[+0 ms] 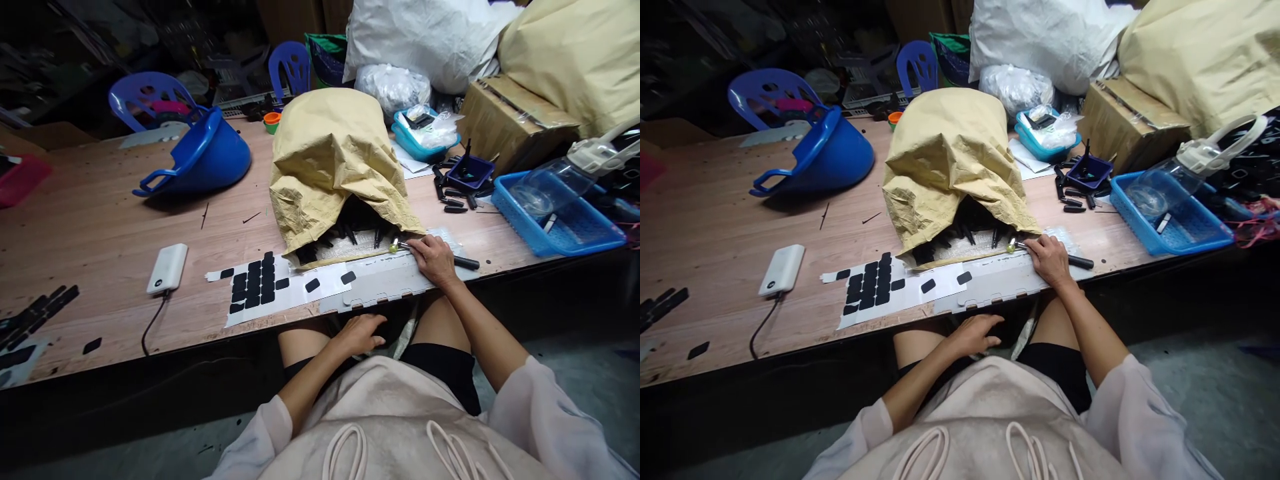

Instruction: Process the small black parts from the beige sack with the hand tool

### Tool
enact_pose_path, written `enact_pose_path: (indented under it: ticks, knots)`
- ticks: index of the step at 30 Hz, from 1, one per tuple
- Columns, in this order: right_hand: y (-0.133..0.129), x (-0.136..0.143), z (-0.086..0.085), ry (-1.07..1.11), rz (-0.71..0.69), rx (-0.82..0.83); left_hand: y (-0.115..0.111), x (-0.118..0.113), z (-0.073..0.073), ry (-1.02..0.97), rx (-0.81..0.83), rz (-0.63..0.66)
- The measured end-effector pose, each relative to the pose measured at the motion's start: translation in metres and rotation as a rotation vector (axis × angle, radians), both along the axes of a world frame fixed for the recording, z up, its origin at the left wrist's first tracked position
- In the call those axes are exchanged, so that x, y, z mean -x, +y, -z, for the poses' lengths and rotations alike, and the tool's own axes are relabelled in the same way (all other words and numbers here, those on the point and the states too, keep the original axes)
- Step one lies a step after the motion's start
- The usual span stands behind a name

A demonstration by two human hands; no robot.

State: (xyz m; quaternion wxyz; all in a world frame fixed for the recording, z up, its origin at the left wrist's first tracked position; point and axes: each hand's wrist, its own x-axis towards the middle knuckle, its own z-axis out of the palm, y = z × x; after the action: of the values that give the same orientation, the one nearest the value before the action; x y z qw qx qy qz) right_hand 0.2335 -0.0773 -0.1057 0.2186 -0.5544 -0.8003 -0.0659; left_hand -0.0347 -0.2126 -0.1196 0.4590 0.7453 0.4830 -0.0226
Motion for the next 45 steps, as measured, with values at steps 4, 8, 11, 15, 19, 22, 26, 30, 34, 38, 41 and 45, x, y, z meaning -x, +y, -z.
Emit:
enact_pose_path:
  ticks: [4, 8, 11, 15, 19, 22, 26, 30, 34, 38, 41, 45]
  knots:
    - [-0.001, 0.001, 0.001, 0.0, 0.012, 0.002, 0.044, -0.005, -0.052, -0.359, -0.057, -0.076]
    - [-0.001, 0.001, 0.0, 0.003, 0.003, 0.022, 0.121, -0.023, -0.072, -0.145, -0.484, -0.551]
    - [-0.001, 0.0, -0.001, 0.0, -0.006, 0.031, 0.164, -0.04, -0.069, 0.096, -0.55, -0.651]
    - [-0.001, 0.001, -0.001, 0.003, -0.005, 0.032, 0.175, -0.046, -0.068, 0.233, -0.494, -0.601]
    - [-0.001, 0.001, 0.0, 0.021, 0.003, 0.027, 0.15, -0.024, -0.07, 0.19, -0.581, -0.504]
    - [0.0, 0.001, 0.002, 0.034, 0.006, 0.019, 0.127, -0.007, -0.061, 0.079, -0.618, -0.389]
    - [0.0, 0.001, 0.003, 0.03, 0.011, -0.004, 0.111, -0.001, -0.038, -0.033, -0.626, -0.37]
    - [0.002, -0.001, 0.003, 0.021, 0.003, -0.008, 0.112, -0.002, -0.024, -0.111, -0.638, -0.439]
    - [0.002, -0.002, 0.0, 0.032, 0.005, -0.008, 0.115, -0.002, -0.024, -0.129, -0.596, -0.464]
    - [-0.015, 0.008, -0.011, 0.165, 0.033, -0.02, 0.116, -0.004, -0.026, -0.14, -0.557, -0.499]
    - [-0.035, 0.026, -0.022, 0.302, -0.003, 0.012, 0.115, -0.006, -0.026, -0.152, -0.542, -0.523]
    - [-0.057, 0.05, -0.028, 0.341, -0.071, 0.034, 0.114, -0.006, -0.027, -0.162, -0.54, -0.531]
